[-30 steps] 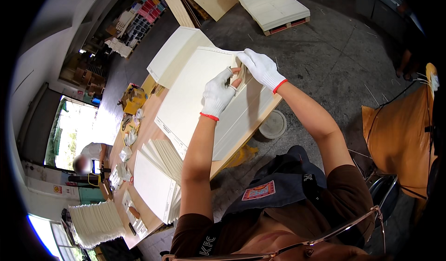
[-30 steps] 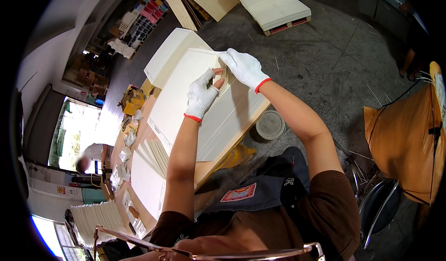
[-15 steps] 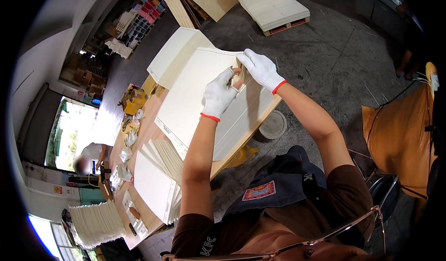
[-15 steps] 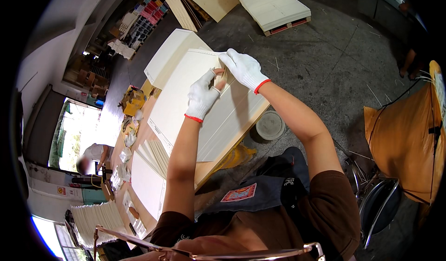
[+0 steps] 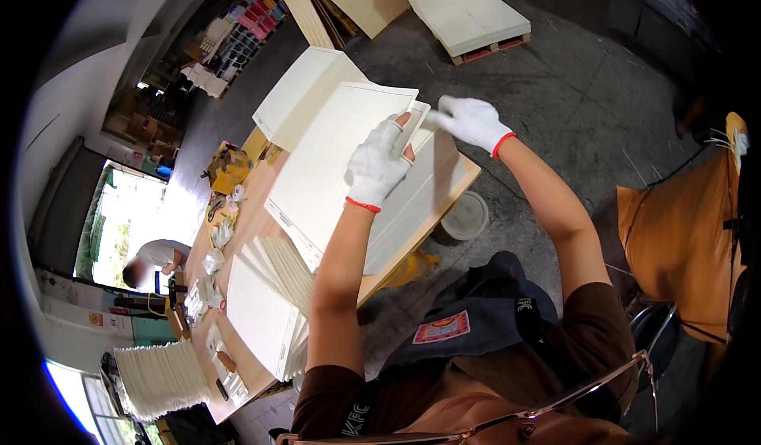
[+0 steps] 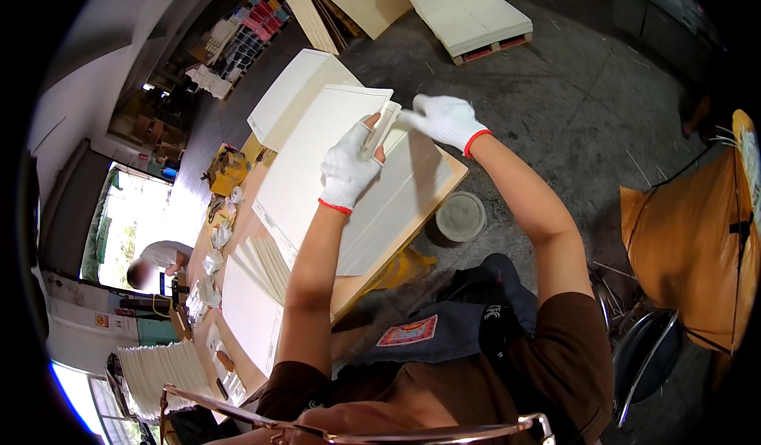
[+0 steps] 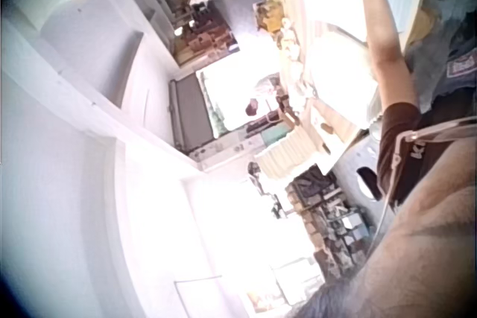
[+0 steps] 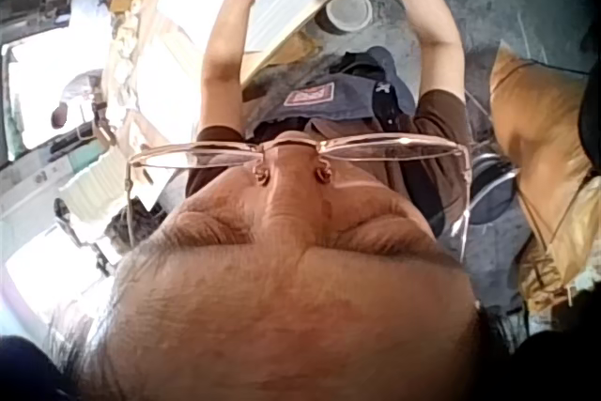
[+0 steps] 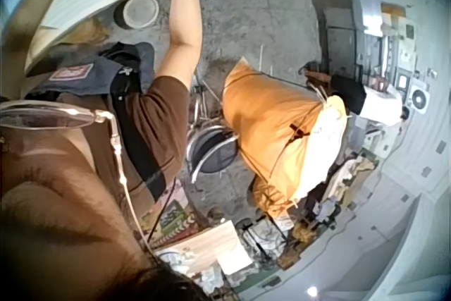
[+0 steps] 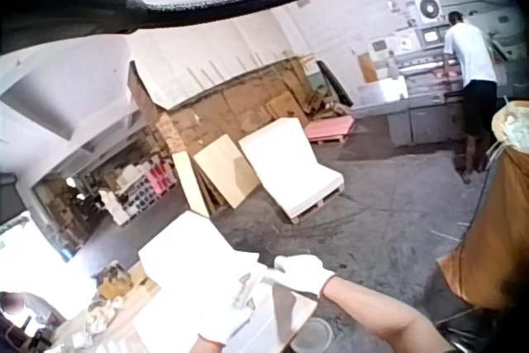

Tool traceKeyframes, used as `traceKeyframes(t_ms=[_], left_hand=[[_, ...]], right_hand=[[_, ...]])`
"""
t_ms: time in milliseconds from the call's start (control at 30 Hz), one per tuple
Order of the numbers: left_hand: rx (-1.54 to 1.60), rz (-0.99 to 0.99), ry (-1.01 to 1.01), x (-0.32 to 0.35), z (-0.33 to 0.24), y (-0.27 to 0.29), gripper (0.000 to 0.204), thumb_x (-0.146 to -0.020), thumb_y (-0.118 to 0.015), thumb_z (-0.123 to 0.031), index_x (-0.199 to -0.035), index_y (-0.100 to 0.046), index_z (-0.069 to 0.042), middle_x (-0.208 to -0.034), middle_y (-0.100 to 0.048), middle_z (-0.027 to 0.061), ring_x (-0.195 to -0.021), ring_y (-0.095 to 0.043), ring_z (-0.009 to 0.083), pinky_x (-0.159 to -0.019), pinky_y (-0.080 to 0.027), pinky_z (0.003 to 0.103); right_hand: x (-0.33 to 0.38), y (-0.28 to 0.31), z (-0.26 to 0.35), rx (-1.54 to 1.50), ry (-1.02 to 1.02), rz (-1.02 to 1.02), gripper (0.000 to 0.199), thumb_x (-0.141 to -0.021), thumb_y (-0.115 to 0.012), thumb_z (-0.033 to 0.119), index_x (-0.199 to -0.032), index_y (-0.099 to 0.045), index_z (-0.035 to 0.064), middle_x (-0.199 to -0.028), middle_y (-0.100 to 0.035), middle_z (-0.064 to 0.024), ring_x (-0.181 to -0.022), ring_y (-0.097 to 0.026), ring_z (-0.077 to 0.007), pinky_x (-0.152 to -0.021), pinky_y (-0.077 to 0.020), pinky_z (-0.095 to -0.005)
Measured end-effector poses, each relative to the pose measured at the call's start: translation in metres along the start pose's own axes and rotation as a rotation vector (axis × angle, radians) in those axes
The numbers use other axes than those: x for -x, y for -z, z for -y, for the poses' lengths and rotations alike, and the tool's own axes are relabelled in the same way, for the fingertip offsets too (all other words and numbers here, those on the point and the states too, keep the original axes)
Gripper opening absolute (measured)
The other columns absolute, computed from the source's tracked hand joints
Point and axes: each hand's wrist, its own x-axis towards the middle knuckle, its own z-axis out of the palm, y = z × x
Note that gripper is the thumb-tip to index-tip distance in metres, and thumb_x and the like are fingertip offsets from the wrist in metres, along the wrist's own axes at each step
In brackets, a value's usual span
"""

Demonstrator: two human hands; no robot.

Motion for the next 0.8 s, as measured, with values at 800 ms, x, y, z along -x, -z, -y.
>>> traceKeyframes(t_ms=[800], left_hand=[[0.354, 0.088, 0.171, -0.01, 0.015, -0.002, 0.039, -0.09, -0.071, -0.024, -0.127, -0.067, -0.012, -0.122, -0.071, 0.0133, -0.115, -0.067, 0.0258, -0.098, -0.05, 0.035]], right_hand=[[-0.015, -0.026, 0.023, -0.505, 0.077, -0.194, 0.055, -0.101, -0.038, 0.057, -0.113, -0.062, 0.0094, -0.103, -0.069, -0.0216, -0.101, -0.064, -0.0429, -0.086, -0.0483, -0.0479]])
